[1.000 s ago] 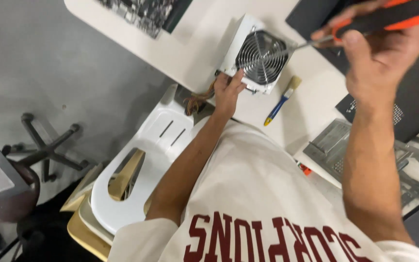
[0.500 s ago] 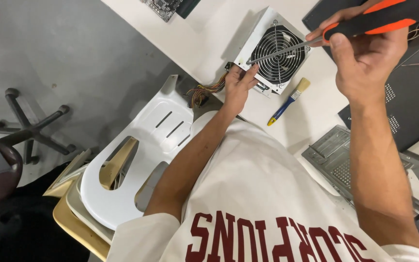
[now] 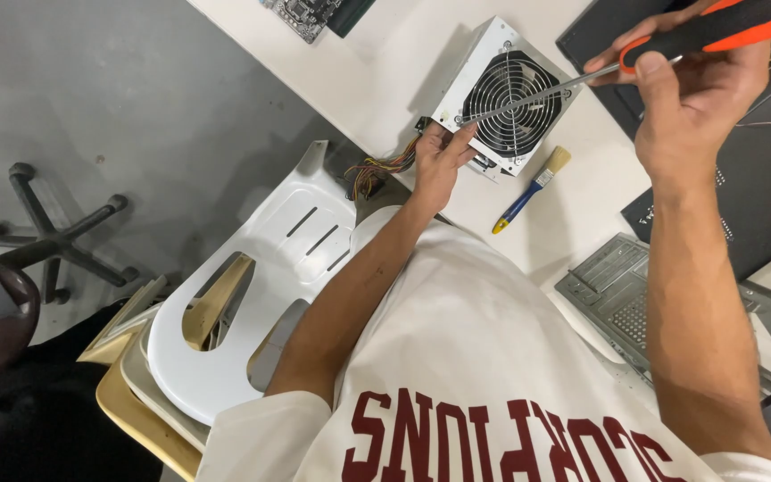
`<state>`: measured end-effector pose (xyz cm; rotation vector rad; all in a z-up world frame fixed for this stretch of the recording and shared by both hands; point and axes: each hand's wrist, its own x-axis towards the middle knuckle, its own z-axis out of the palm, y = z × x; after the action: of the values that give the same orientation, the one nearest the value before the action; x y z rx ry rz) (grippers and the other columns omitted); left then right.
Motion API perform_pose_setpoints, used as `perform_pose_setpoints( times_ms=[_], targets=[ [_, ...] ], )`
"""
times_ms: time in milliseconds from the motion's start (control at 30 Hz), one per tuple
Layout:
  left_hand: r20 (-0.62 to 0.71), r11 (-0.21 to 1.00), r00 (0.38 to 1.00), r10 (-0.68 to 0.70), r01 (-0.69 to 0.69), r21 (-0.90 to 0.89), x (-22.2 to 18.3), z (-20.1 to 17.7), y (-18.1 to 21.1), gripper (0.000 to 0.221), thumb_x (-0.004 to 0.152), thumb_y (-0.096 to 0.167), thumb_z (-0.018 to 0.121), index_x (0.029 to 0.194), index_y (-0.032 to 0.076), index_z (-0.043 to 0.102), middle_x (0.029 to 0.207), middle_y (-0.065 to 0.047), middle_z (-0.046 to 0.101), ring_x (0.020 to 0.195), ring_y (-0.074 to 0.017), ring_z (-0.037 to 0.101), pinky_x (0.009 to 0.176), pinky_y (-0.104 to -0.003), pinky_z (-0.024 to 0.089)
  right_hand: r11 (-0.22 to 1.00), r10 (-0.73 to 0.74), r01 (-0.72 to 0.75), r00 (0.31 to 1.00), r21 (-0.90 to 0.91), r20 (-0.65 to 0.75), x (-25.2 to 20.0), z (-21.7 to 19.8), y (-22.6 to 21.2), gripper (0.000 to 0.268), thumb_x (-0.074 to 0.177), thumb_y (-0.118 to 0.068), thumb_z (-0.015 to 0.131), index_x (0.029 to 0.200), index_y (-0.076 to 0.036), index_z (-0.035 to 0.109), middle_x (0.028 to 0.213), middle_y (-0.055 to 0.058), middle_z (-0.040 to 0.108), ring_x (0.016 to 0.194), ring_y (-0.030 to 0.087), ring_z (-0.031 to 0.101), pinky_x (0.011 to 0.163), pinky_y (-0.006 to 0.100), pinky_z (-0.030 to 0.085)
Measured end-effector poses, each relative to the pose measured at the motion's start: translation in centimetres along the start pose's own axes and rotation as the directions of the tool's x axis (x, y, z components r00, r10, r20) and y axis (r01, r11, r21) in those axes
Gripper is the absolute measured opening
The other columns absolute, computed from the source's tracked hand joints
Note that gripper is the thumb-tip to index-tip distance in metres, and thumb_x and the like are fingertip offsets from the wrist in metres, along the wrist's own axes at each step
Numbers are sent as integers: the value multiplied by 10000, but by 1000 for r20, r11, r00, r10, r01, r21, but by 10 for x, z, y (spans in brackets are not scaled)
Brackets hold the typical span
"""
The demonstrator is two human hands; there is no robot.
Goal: Disassembling a computer power supply unit by removing screws from the fan grill and outer casing using a screwdriver.
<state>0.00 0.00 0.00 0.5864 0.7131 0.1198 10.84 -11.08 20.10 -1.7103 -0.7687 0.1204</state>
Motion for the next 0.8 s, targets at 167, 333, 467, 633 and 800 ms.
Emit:
perform_pose_setpoints(
  times_ms=[167,333,467,633,800],
  targets=[
    [10,1000,1000,8,-8,-4,-2,1,2,312,747,206,723,713,147,418,721,-6,571,847,-125,602,818,-433,520,999,-29,29,999,-30,14,1,-3,0,166,1072,29,434,1136,54,282,991,360,480,810,493,611,703,501,551],
    [9,1000,1000,-5,5,27,-2,1,4,329,726,246,732,716,148,419,698,14,530,778,-103,560,818,-430,512,998,-55,56,998,-15,33,2,-1,4,205,1086,-35,466,1131,49,284,987,340,471,789,472,588,743,542,567],
    [26,999,1000,0,1,-34,1,-1,0,351,736,203,736,721,161,388,722,-1,572,831,-121,597,781,-410,512,998,-59,60,998,-22,32,4,2,2,243,1089,-83,484,1125,65,295,986,329,476,793,473,600,730,533,566],
    [10,1000,1000,-6,6,-6,1,-3,-3,330,731,227,741,752,143,422,783,-27,608,936,-155,618,841,-438,510,999,-29,29,1000,-24,10,4,10,-8,228,1071,-67,494,1092,88,327,992,295,494,801,437,614,715,503,573],
    [23,1000,1000,-6,6,-2,0,-1,1,321,731,221,738,745,145,427,729,4,565,853,-125,594,827,-434,510,993,-84,90,994,-80,75,4,8,-26,522,1021,189,625,1235,-62,221,1064,350,419,861,472,609,746,530,602]
  ],
)
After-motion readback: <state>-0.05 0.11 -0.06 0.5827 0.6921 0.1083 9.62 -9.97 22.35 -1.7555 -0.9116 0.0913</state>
